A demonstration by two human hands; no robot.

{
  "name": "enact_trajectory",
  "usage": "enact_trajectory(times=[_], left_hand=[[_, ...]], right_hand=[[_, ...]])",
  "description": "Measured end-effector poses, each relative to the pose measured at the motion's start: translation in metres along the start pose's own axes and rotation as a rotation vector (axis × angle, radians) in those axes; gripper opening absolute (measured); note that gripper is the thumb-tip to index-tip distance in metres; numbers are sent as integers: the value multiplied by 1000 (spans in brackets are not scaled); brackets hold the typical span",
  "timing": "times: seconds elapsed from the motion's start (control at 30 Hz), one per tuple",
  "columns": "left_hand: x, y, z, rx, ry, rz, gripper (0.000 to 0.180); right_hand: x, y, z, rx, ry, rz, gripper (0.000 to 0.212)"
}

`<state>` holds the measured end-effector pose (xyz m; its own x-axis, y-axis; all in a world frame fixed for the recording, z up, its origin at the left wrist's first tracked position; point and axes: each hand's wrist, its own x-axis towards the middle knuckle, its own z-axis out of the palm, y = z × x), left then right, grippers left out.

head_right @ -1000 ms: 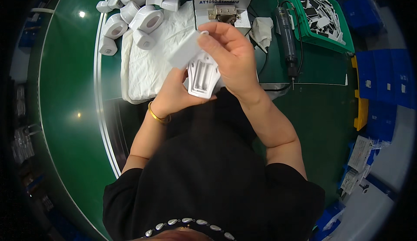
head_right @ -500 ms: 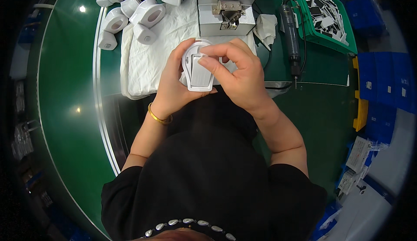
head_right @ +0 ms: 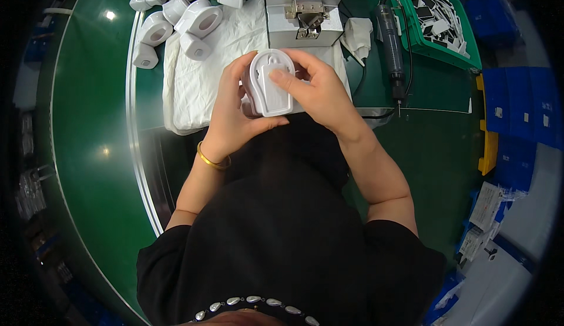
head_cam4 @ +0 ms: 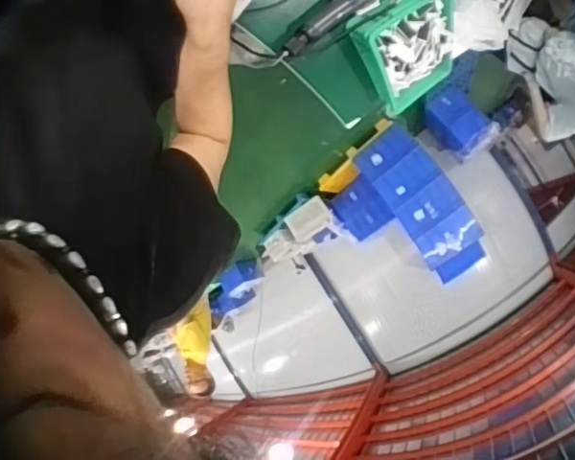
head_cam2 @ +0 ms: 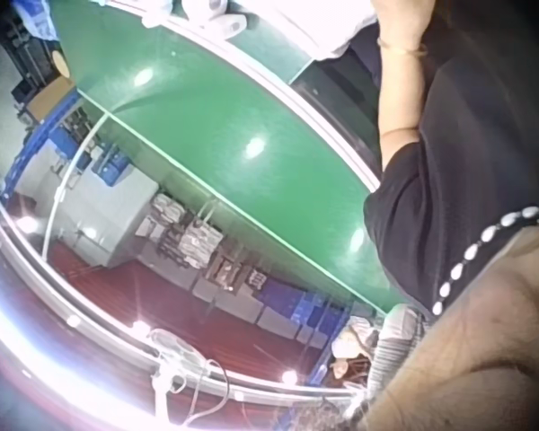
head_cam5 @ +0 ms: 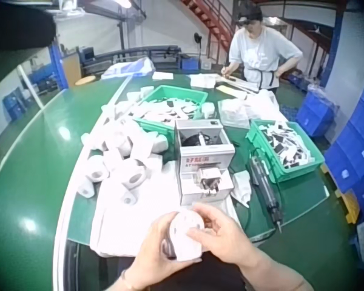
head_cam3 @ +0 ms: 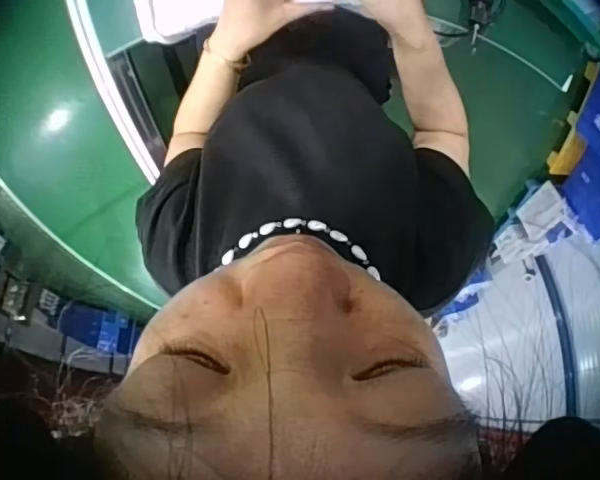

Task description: Assembling small white plastic enclosures by attaching back plates and securing them with an electric screwdriver.

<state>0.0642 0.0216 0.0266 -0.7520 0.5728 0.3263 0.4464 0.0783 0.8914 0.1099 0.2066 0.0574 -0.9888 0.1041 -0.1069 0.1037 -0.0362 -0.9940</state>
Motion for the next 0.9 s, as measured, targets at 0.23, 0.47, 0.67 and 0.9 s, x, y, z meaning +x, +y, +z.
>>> enact_trajectory(times=[0.23,0.47,0.67,0.9], left_hand=[[-8,-11,6,-597,23,-154,76],[-7,-1,4,-609,97,-88,66],[-7,4,2,-732,49,-200,67],[-3,8,6,-788,64,-144,81]], right_hand=[[-1,5,1,162,-98,68,53],[-9,6,5,296,-174,29,57],[-15,2,13,180,-64,-40,59],[-18,-5,2,182,-18,32,65]])
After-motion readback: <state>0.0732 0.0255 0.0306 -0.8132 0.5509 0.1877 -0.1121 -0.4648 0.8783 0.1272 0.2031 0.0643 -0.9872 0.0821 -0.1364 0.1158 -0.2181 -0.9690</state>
